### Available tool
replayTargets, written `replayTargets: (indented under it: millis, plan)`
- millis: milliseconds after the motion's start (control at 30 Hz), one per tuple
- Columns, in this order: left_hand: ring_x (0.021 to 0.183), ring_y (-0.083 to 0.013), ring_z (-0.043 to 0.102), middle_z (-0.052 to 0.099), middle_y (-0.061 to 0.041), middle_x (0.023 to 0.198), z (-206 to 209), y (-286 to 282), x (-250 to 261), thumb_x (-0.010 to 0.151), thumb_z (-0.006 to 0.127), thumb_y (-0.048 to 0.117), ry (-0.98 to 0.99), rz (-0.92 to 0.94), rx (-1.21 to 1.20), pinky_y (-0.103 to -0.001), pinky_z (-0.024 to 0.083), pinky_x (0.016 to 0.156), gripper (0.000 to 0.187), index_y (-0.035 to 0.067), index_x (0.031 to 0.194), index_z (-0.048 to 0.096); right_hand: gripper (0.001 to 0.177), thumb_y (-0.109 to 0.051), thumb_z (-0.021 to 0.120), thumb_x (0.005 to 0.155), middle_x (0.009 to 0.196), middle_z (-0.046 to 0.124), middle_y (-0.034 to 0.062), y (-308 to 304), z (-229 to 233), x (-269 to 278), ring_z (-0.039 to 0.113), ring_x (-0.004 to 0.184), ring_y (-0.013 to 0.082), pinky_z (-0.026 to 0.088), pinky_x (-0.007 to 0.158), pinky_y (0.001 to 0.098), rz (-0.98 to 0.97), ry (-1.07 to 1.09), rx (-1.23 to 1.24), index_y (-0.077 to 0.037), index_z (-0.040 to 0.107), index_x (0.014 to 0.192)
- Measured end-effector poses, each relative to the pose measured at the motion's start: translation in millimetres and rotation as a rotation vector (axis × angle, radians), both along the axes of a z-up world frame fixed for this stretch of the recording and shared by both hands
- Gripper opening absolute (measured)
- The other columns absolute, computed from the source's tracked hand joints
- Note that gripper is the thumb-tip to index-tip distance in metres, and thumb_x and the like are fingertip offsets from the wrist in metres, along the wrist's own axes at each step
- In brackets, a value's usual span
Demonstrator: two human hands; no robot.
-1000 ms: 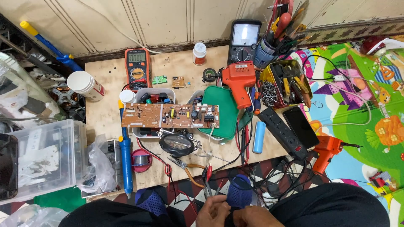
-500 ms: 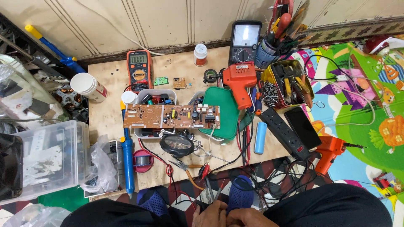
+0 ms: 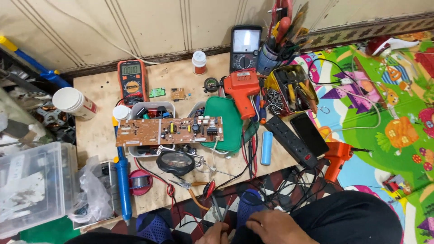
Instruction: The person works on a cluttered workbench, handling a small electronic component and testing it with a multimeter. They then pick up a circuit board, inspect it, and use a magnifying glass to examine specific areas of the board.
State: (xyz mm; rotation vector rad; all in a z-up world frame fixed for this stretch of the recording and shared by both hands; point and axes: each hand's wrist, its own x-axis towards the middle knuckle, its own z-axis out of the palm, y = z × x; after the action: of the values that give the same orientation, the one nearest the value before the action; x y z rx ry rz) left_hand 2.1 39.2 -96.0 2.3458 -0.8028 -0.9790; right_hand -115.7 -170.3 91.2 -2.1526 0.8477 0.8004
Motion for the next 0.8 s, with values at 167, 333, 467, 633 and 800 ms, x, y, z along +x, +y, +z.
replayTargets:
  millis: [167, 333, 467, 633, 800]
  plan:
    - [0.088, -0.0187, 0.087, 0.086, -0.003, 0.098, -91.0, 16.6, 8.7, 0.093, 0.067, 0.018, 0.048, -0.122, -0.221, -0.028, 0.069, 0.085, 0.025, 0.025, 0.114, 0.080, 0.044, -0.064, 0.050, 0.114, 0.117, 0.081, -0.0019, 2.9, -4.6, -16.6, 0.077, 0.107, 0.0238, 0.059, 0.094, 0.0365, 0.028, 0.018, 0.140, -0.031, 0.077, 0.123]
    - [0.082, -0.0122, 0.087, 0.088, -0.001, 0.087, -123.0, 14.7, 3.4, 0.085, 0.071, 0.014, 0.189, 0.017, -0.271, -0.024, 0.068, 0.083, 0.026, 0.021, 0.105, 0.086, 0.041, -0.063, 0.054, 0.112, 0.109, 0.081, -0.0045, 5.8, 16.3, -19.0, 0.077, 0.101, 0.0189, 0.059, 0.089, 0.0322, -0.069, -0.073, 0.155, -0.029, 0.078, 0.116]
    - [0.070, -0.0054, 0.077, 0.079, 0.005, 0.081, -128.5, -2.3, -0.8, 0.090, 0.078, 0.014, 0.282, -0.112, -0.305, -0.019, 0.061, 0.075, 0.018, 0.020, 0.107, 0.084, 0.037, -0.061, 0.062, 0.109, 0.099, 0.077, -0.0069, 3.7, 26.6, -15.7, 0.072, 0.092, 0.0134, 0.056, 0.084, 0.0279, -0.183, -0.092, 0.197, -0.028, 0.079, 0.112]
    - [0.073, -0.0140, 0.079, 0.082, 0.002, 0.084, -121.9, -27.7, -26.8, 0.084, 0.077, 0.018, 0.141, -0.124, -0.396, -0.025, 0.063, 0.072, 0.022, 0.024, 0.103, 0.086, 0.033, -0.058, 0.070, 0.105, 0.089, 0.073, -0.0093, -0.8, 36.9, -4.9, 0.067, 0.083, 0.0077, 0.052, 0.078, 0.0236, -0.281, -0.119, 0.245, -0.027, 0.080, 0.108]
    - [0.075, -0.0225, 0.082, 0.084, 0.000, 0.087, -116.1, 12.8, -17.4, 0.077, 0.077, 0.021, -0.069, -0.035, -0.409, -0.030, 0.066, 0.069, 0.026, 0.028, 0.100, 0.087, 0.028, -0.047, 0.076, 0.097, 0.079, 0.077, -0.0032, 7.3, 36.6, 52.4, 0.067, 0.075, 0.0131, 0.054, 0.074, 0.0282, -0.567, -0.149, 0.083, -0.021, 0.088, 0.100]
